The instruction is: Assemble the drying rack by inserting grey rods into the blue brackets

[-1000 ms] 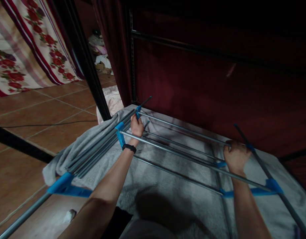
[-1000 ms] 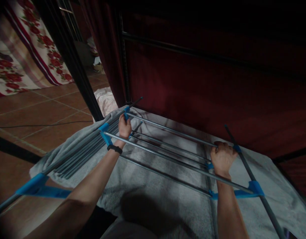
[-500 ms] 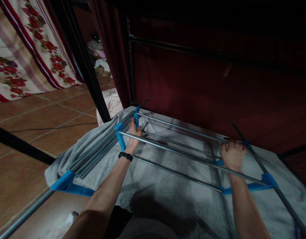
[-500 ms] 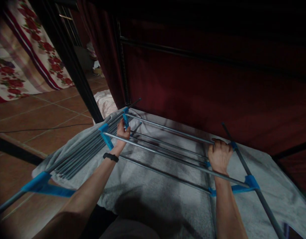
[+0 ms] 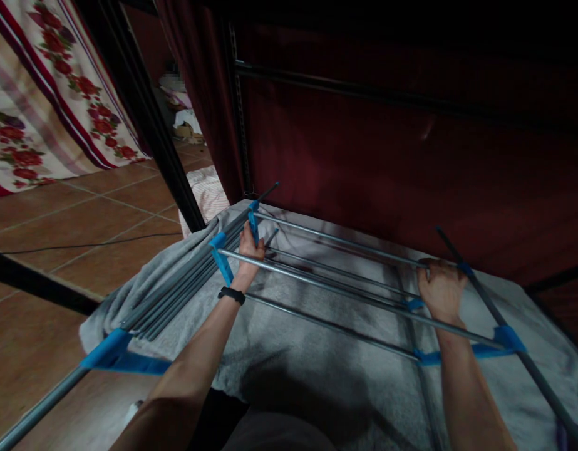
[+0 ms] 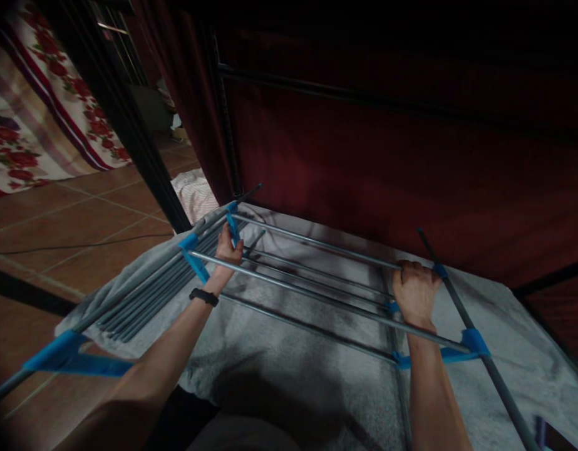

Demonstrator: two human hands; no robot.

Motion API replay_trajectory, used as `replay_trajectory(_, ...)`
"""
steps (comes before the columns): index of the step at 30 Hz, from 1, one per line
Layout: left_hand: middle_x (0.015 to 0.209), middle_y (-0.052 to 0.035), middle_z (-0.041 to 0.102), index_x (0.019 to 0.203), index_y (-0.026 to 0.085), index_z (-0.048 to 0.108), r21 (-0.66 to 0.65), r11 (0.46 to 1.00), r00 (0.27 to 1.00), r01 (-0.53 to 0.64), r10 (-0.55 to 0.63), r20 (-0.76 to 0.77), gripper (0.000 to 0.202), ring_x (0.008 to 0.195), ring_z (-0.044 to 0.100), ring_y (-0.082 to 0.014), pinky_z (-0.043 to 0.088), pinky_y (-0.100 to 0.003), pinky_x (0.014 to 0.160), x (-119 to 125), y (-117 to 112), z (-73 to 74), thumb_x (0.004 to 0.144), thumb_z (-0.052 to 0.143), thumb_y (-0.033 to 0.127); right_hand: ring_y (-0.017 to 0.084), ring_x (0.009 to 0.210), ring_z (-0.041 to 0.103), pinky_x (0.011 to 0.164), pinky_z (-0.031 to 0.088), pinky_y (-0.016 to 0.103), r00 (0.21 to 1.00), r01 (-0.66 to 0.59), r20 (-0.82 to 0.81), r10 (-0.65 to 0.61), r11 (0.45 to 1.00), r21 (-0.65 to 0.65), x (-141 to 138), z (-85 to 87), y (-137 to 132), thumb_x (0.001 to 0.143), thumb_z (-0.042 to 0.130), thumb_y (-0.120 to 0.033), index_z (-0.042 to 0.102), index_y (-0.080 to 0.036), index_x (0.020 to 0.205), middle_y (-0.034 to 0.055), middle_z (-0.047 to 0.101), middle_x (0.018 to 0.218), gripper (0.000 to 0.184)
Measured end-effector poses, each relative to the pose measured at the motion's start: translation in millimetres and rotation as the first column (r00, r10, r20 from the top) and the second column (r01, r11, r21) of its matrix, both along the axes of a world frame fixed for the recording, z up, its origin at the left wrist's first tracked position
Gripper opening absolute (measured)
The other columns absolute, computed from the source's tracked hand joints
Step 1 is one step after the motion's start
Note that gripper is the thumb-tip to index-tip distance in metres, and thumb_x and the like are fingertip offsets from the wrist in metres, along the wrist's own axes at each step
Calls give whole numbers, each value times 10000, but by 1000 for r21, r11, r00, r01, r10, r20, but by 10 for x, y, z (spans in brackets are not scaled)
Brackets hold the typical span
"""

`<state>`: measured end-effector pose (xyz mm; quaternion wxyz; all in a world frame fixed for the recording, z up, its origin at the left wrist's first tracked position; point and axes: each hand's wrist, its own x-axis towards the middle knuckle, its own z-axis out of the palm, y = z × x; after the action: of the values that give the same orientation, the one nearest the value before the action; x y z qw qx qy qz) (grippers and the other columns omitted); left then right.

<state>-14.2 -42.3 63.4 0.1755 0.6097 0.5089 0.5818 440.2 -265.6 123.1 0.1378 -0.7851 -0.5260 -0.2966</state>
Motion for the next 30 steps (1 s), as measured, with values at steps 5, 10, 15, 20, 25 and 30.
replay_trajectory(5,1451,-158,555,1396,188,522,32,999,999,-20,19,37,588,1417,457,-304,338,-484,1216,1,172,88,820,611,272,284,955,522,903,266,430,999,-32,11,32,999,32,-14,-25,14,961,342,-352,678,-165,1131,129,669,998,420)
replay_trajectory(10,1406,-190,584,1338,117,558,14,999,999,-52,52,10,495,1369,505,-307,355,-457,1203,30,297,200,880,574,303,268,928,525,867,252,411,999,-32,-19,32,999,7,-1,4,19,962,341,-344,693,-174,1049,109,672,955,400)
replay_trajectory(15,1348,-181,633,1290,112,603,4,997,997,-72,72,-7,417,1322,551,-300,362,-432,1192,-8,348,214,944,509,324,268,924,514,860,254,409,1000,-18,-11,18,1000,-13,-25,42,14,964,332,-338,691,-175,1033,103,662,926,401)
replay_trajectory(20,1365,-180,624,1309,111,597,48,997,998,-52,54,-38,431,1334,542,-295,373,-423,1181,-36,346,179,965,492,349,269,927,503,891,273,421,999,-24,-42,24,1000,13,-33,24,33,948,341,-319,689,-182,1040,102,654,948,386)
replay_trajectory(25,1364,-146,617,1299,143,589,18,998,998,-54,53,21,396,1356,519,-270,353,-409,1194,-6,311,120,936,535,291,306,1065,493,976,326,481,993,-75,-79,87,987,144,-71,-47,8,931,390,-336,603,-148,1246,154,605,1139,424)
replay_trajectory(30,1286,-124,589,1205,179,561,-172,977,943,-125,171,284,372,1204,586,-249,484,-377,1033,27,45,-86,839,628,177,334,1155,488,1010,369,529,977,-47,-162,138,882,470,-149,-455,-170,922,427,-359,537,-131,1230,189,557,1194,398)
